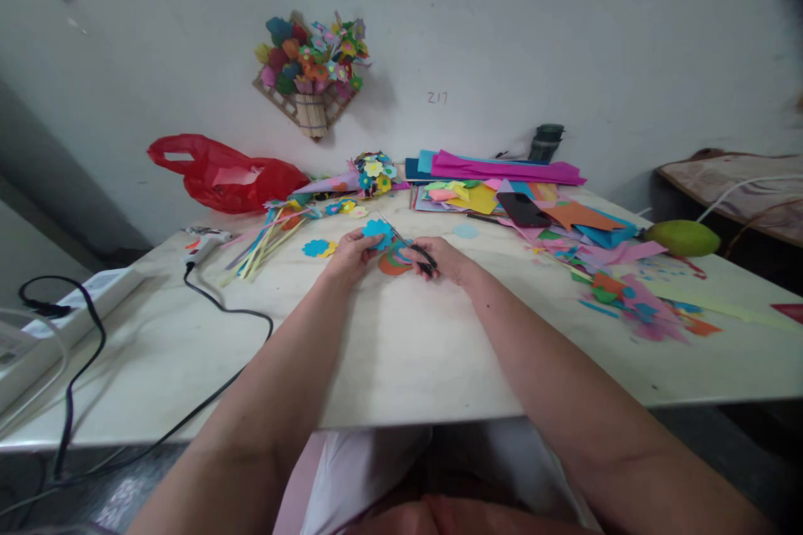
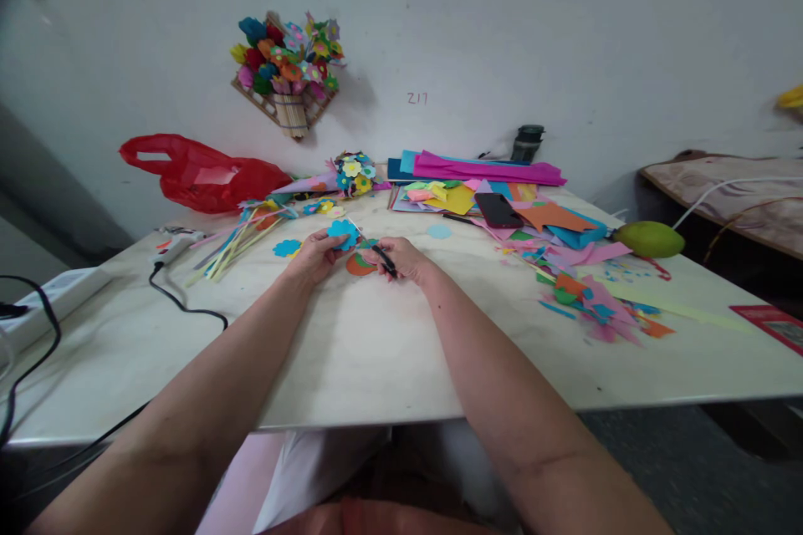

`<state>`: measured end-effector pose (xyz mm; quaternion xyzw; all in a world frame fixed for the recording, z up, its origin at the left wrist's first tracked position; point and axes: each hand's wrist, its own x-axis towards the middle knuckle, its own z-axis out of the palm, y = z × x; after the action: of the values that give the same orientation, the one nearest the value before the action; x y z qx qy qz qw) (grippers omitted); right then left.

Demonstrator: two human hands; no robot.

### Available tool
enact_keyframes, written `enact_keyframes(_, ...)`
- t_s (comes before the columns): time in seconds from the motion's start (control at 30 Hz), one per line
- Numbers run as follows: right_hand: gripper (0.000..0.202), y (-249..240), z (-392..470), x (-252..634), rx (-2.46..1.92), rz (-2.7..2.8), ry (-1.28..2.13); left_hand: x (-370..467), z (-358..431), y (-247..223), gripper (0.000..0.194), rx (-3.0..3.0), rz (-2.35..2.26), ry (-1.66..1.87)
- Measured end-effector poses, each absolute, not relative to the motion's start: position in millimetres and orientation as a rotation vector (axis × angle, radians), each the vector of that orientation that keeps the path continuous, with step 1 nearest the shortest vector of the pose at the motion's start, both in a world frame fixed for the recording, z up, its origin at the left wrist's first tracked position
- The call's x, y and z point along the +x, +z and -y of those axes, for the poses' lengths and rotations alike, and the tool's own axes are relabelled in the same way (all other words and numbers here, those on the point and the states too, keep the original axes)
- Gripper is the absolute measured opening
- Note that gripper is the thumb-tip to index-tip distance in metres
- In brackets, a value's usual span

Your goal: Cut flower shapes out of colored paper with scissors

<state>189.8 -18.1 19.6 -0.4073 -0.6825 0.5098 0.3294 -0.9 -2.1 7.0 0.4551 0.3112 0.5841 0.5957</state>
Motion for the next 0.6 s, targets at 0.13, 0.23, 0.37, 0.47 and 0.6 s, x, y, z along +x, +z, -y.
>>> enact_keyframes(0.13,0.031,18.9,17.6,189.5,-1.061,1.789,1.331,0.1,2.6,7.8,0.018,1.034,-0.72,1.368)
enact_keyframes(0.23,0.031,18.0,16.8,189.3,-1.059,1.788,1.332,0.5,2.7,8.1,0.017,1.011,-0.729,1.377)
enact_keyframes(0.37,0.028,19.0,17.6,188.8,-1.067,1.783,1.329,0.4,2.3,7.6,0.019,1.0,-0.724,1.373)
enact_keyframes(0.47,0.027,20.8,19.2,188.0,-1.066,1.779,1.339,0.4,1.8,7.1,0.019,1.013,-0.714,1.365)
enact_keyframes(0.6,0.025,21.7,20.3,186.8,-1.063,1.776,1.351,0.5,1.2,6.3,0.018,1.016,-0.705,1.367)
